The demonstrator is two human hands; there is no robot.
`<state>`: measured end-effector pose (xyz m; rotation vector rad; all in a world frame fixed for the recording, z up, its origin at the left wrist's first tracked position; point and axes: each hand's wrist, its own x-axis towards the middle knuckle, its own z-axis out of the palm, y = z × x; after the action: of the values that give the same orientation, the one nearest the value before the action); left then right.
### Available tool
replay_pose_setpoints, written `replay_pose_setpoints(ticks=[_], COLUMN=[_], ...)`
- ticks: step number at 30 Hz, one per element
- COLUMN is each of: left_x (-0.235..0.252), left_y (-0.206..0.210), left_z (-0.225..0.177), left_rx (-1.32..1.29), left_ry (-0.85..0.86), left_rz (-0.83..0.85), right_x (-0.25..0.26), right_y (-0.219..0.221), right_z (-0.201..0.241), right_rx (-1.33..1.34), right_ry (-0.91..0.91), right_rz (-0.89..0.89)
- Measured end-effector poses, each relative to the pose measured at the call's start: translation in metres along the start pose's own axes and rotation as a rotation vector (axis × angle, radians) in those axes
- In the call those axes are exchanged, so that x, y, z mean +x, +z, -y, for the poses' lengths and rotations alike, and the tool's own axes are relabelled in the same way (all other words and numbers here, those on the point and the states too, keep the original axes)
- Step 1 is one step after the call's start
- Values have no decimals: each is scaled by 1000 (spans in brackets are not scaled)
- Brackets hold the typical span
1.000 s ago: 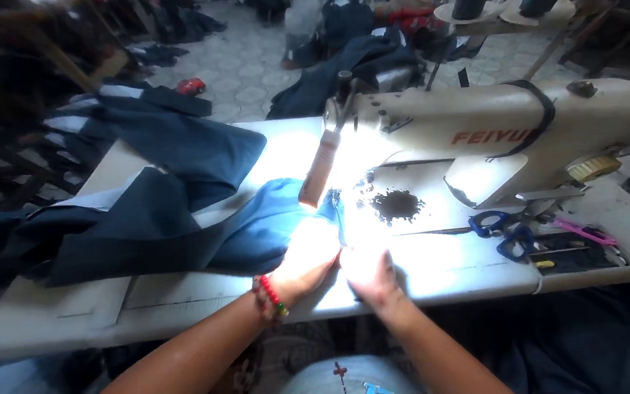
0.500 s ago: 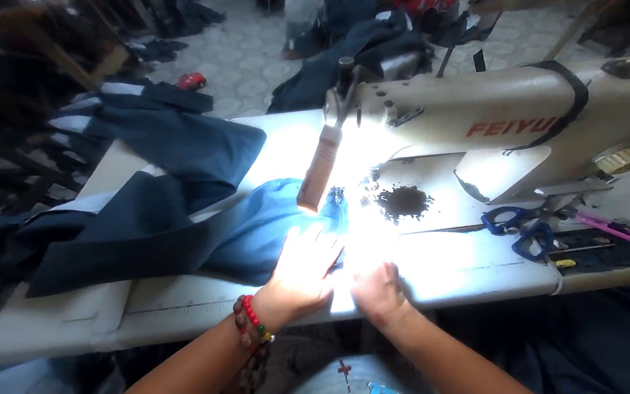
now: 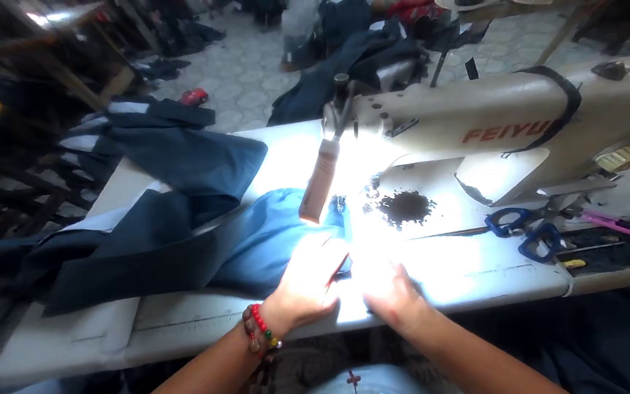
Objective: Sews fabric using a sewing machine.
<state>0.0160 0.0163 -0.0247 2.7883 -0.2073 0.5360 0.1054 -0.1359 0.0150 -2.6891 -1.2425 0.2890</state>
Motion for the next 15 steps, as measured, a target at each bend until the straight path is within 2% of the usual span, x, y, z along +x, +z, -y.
replay_pose_setpoints(ticks=[5,8,15], left_x=[3,9,27], left_y=[0,-2,-5], left_z=[1,0,9], left_rx=[37,48,91], left_ry=[10,-8,-47], left_rz=[22,56,136], right_x=[1,6,24], right_y=[-4,-14,-12], right_z=[4,8,6], right_rx=[-31,-50,-80], right_ry=[-5,26,47], right_rz=[45,181,189])
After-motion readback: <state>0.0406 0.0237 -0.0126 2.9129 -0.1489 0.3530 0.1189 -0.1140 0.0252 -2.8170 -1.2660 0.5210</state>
